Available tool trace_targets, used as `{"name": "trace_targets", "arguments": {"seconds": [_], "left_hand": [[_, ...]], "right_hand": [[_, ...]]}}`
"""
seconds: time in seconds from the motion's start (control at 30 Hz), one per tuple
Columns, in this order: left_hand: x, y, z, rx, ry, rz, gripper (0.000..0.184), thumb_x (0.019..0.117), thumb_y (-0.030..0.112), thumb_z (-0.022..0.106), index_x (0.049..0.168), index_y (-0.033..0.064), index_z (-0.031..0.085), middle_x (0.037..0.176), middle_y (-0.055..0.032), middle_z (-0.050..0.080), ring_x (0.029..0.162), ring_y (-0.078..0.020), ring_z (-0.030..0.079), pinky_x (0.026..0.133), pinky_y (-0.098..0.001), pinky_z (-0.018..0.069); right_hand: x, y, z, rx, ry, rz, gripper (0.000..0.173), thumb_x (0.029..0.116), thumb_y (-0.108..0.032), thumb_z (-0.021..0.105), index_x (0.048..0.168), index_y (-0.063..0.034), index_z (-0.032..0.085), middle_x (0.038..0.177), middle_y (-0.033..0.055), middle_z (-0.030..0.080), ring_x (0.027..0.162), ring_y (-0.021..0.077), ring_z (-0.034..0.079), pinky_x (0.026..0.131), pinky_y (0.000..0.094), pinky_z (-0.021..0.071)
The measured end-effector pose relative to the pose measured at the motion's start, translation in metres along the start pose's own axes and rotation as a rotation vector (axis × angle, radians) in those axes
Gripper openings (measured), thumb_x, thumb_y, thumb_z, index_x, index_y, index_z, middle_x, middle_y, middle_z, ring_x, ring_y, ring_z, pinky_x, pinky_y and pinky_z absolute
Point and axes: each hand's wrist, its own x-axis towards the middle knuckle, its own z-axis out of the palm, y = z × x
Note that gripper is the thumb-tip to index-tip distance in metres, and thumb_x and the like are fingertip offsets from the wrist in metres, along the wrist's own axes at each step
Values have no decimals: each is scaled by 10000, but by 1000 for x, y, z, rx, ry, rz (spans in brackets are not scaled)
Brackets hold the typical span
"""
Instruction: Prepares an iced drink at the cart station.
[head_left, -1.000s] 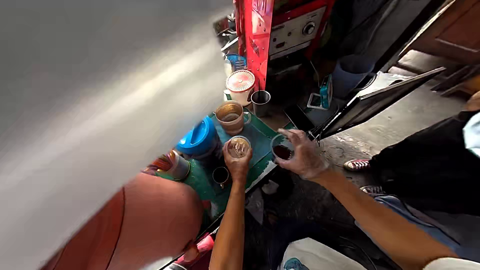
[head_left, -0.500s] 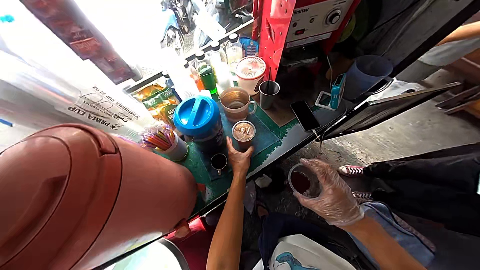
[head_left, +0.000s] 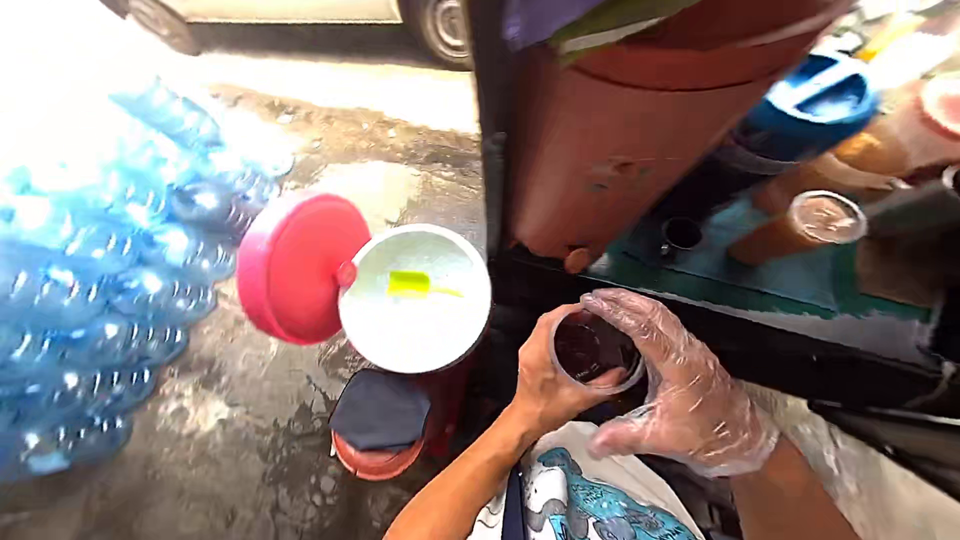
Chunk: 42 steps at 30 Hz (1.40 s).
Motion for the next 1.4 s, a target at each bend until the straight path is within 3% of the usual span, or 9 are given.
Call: {"name": "trace_targets", "arguments": {"seconds": [0.13,0.27,0.37,0.6,0.7,0.83,1.03,1.3,1.4], "left_hand": [[-44,-1,-103,131,254,6,874,614,139,955,1294,-178,508,1226,-231,672,1186,-246,655,1057,-389,548],[-96,4,-179,253,489,-8,885,610,144,943,1320,-134,493,1241,-191,667,1197,-233,642,1055,-384,546],[-129,6,-213,284,670,-11,907,618,165,952,1369,-53,491,1295,-137,658,1230,-228,630,1084,-398,534],[-166,-1,-249,336,1035,-99,958,625,283,960,1380,-47,471,1280,-114,663,1203,-211,639,1045,-356,548],[-161,-12,-255,295,1069,-58,975,627,350,975,1398,21,477,1301,-74,666,1239,-208,625,1098,-364,512],[-129,-27,-255,292,1036,-15,983,630,418,970,1384,1,497,1307,-109,657,1233,-230,628,1091,-392,522],[-63,-69,-246,166,874,-6,938,618,197,948,1330,-147,445,1261,-239,644,1234,-308,617,1103,-443,504],[-35,-124,-231,443,935,-356,876,618,190,935,1339,-104,534,1305,-215,646,1257,-238,613,1096,-368,490],[-32,-137,-231,487,954,-424,901,614,189,921,1379,-74,526,1340,-210,623,1277,-255,590,1104,-383,473]], "right_hand": [[90,17,97,225,-288,250,480,1015,-482,527,1275,-118,701,1231,54,715,1119,177,685,968,440,575],[162,101,287,-255,-591,510,634,1025,-566,515,1330,-27,650,1291,256,655,1245,434,599,1053,655,441],[179,120,361,-425,-759,520,566,1037,-503,509,1220,7,673,1249,267,662,1219,435,613,999,648,468],[233,75,289,-855,-1021,309,322,968,-279,633,1100,11,677,1092,264,689,1052,464,661,823,686,505],[221,82,312,-946,-1089,386,316,968,-211,613,1176,20,672,1224,268,667,1164,458,632,894,679,496],[209,119,391,-722,-1035,517,395,1045,-244,478,1332,-8,613,1352,254,617,1268,429,588,991,640,476],[207,162,416,-425,-949,445,433,1099,-282,408,1224,46,661,1231,281,664,1215,414,616,1038,582,456],[199,139,350,47,-713,410,377,1100,-194,399,1100,64,673,881,140,660,784,169,617,779,370,518],[219,124,297,-16,-728,270,365,1068,-219,441,1032,40,696,850,135,672,796,188,640,784,418,522]]}}
